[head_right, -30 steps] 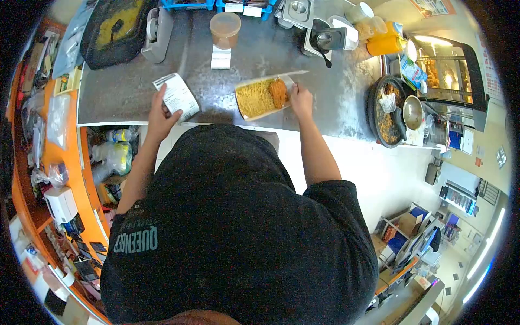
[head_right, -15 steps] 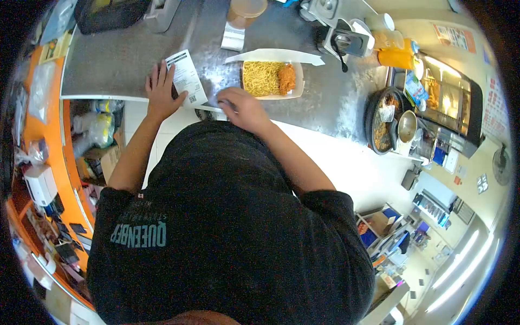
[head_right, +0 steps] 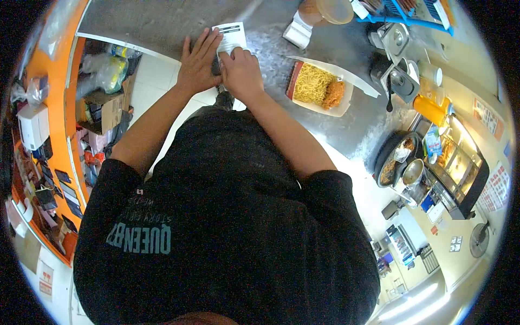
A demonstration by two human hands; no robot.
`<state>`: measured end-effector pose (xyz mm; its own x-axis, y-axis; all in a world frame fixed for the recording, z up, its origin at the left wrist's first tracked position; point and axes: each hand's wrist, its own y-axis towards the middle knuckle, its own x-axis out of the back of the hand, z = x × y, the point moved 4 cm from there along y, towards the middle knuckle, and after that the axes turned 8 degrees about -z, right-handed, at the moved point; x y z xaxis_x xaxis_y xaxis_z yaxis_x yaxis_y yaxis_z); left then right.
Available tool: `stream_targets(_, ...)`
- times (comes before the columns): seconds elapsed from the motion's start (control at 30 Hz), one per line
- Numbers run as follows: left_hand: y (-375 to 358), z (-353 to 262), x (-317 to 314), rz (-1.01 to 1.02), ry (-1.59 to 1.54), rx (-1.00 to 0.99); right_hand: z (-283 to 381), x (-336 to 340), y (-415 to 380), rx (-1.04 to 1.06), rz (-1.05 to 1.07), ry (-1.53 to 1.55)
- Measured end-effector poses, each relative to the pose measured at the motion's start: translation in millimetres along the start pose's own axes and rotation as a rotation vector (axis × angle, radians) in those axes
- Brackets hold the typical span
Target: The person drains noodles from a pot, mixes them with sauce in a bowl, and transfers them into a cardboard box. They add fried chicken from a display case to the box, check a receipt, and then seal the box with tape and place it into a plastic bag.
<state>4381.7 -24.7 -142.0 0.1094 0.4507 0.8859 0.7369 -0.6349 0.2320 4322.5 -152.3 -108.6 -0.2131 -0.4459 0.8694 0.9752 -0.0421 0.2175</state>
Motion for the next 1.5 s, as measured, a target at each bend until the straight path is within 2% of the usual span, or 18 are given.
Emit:
stream_targets(0.1, -1, 2, -1, -0.003, -0.015, 0.008, -4, -1, -9, 0.012, 0.116, 0.04)
stream_targets(0.2, 1, 3, -2, -0.019, -0.047, 0.02, -14, 5, -5, -0.023, 0.03, -0.028)
stream_targets(0.3, 1, 1, -3, 0.008, -0.032, 0.018, -8, 0, -3, 0.006, 0.047, 0.031)
stream_targets(0.5, 0, 0, -2, 0.021, -0.03, 0.019, -16, 7, -7, -0.089, 0.029, 0.052)
stream_targets(0.6, 2, 1, -3, 0.04, 0.004, 0.019, -9, 3, -13, 0.007, 0.095, 0.036)
stream_targets(0.7, 2, 1, -2, 0.009, -0.021, 0.017, -18, 17, -14, -0.064, 0.111, -0.063)
stream_targets(0.83, 0, -2, -6, 0.029, 0.017, 0.007, -17, 15, -3, -0.08, 0.028, 0.005)
stream_targets(0.93, 1, 0, -4, -0.004, -0.006, 0.013, -28, 25, 4, -0.09, -0.112, 0.05)
stream_targets(1.03, -1, -2, -3, -0.014, -0.032, 0.018, -28, 36, 10, -0.066, -0.1, 0.031)
stream_targets(1.27, 0, 1, -7, 0.014, 0.032, 0.0, -14, 2, -15, -0.011, 0.067, 0.072)
stream_targets(1.37, 0, 0, -5, -0.012, -0.014, 0.0, -22, 13, -27, 0.031, 0.223, -0.021)
stream_targets(1.5, -2, -2, -8, 0.01, -0.011, 0.021, -39, 30, -9, -0.017, 0.036, -0.185)
